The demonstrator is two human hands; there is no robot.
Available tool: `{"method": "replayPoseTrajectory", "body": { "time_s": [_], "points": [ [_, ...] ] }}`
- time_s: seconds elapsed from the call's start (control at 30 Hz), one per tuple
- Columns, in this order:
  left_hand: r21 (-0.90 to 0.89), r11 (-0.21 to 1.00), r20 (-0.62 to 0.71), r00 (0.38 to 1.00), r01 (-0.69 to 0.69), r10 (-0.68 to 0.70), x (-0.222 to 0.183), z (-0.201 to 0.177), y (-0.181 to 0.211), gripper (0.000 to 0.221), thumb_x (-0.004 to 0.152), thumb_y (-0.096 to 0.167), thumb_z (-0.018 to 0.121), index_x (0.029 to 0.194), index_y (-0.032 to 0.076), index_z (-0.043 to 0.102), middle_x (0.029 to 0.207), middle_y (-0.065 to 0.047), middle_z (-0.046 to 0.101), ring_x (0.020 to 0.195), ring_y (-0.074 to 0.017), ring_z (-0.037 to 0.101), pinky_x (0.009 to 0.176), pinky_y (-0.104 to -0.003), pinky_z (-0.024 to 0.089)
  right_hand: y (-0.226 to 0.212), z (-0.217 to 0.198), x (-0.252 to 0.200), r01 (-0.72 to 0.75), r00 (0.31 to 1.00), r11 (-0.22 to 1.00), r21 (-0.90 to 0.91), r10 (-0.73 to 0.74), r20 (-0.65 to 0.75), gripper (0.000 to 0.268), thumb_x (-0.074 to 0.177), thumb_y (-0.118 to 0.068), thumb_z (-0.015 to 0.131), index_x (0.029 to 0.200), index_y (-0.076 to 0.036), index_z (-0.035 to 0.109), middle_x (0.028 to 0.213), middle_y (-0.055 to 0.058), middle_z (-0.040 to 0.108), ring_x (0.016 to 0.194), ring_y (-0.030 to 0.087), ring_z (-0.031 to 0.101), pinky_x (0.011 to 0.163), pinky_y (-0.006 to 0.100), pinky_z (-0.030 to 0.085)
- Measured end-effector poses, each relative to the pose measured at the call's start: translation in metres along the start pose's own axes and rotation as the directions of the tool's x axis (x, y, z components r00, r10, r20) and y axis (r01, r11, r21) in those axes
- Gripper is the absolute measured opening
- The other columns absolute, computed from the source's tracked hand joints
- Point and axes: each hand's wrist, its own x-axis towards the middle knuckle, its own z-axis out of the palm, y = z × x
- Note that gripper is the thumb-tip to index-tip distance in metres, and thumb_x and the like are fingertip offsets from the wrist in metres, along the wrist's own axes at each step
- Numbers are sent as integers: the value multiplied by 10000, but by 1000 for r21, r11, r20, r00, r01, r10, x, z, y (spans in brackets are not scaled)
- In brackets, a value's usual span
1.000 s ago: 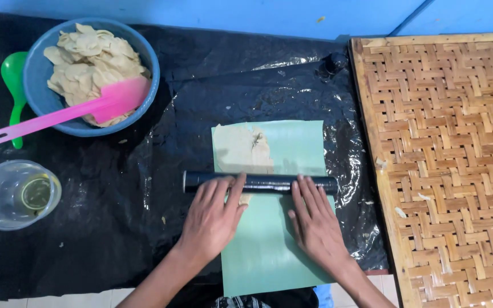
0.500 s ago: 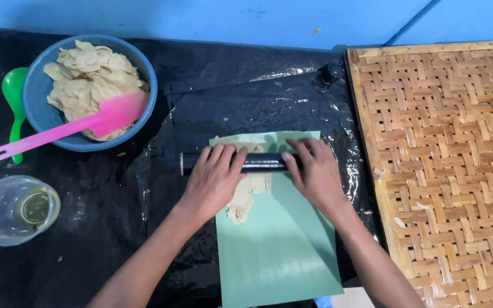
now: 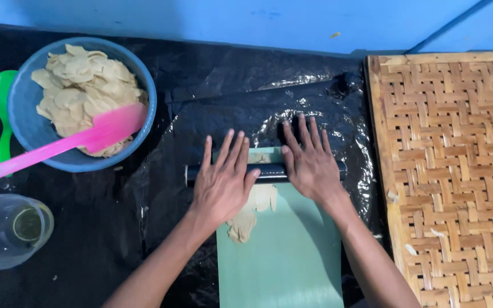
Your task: The recorder is portioning dough and flattening it on a green sheet using a manual rolling pin.
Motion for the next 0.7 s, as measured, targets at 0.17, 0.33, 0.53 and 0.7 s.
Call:
{"method": "replayPoseTrajectory", "body": {
  "time_s": [0.17, 0.33, 0.53, 0.7],
  "points": [
    [-15, 999, -50, 998, 35, -35, 45, 13, -24, 710, 1047, 474, 381, 1527, -48, 372, 1637, -239, 264, 1528, -389, 179, 1190, -645, 87, 11, 4, 31, -1, 999, 996, 93, 6, -47, 589, 1084, -335, 386, 1587, -27, 364, 1628, 314, 248, 1512, 471, 199, 1206, 543, 187],
    [49, 999, -236, 972, -2, 13, 56, 8, -30, 738, 1059, 472, 433, 1541, -84, 384, 1606, -331, 303, 1497, -475, 232, 1158, -641, 133, 15, 1, 47, -7, 964, 992, 128, 41, -262, 538, 1112, -289, 427, 1524, 55, 453, 1616, 329, 338, 1530, 462, 293, 1250, 510, 263],
    [-65, 974, -168, 965, -216, 202, 18, -3, -24, 409, 1011, 407, 728, 1132, 24, 651, 1076, -139, 605, 1077, -304, 566, 935, -450, 456, 21, 5, 43, -108, 894, 987, 117, 148, -424, 425, 1131, -248, 478, 1371, 83, 595, 1498, 328, 494, 1430, 476, 451, 1184, 493, 379],
    [-5, 964, -96, 960, -266, 264, 7, -16, -19, 494, 839, 329, 767, 1186, -9, 670, 1043, -93, 619, 1035, -265, 567, 887, -417, 441, 8, -18, 30, -114, 874, 921, 372, 271, -404, 361, 1135, -248, 441, 1293, -15, 666, 1423, 212, 612, 1306, 388, 595, 1122, 463, 477]
  ]
}}
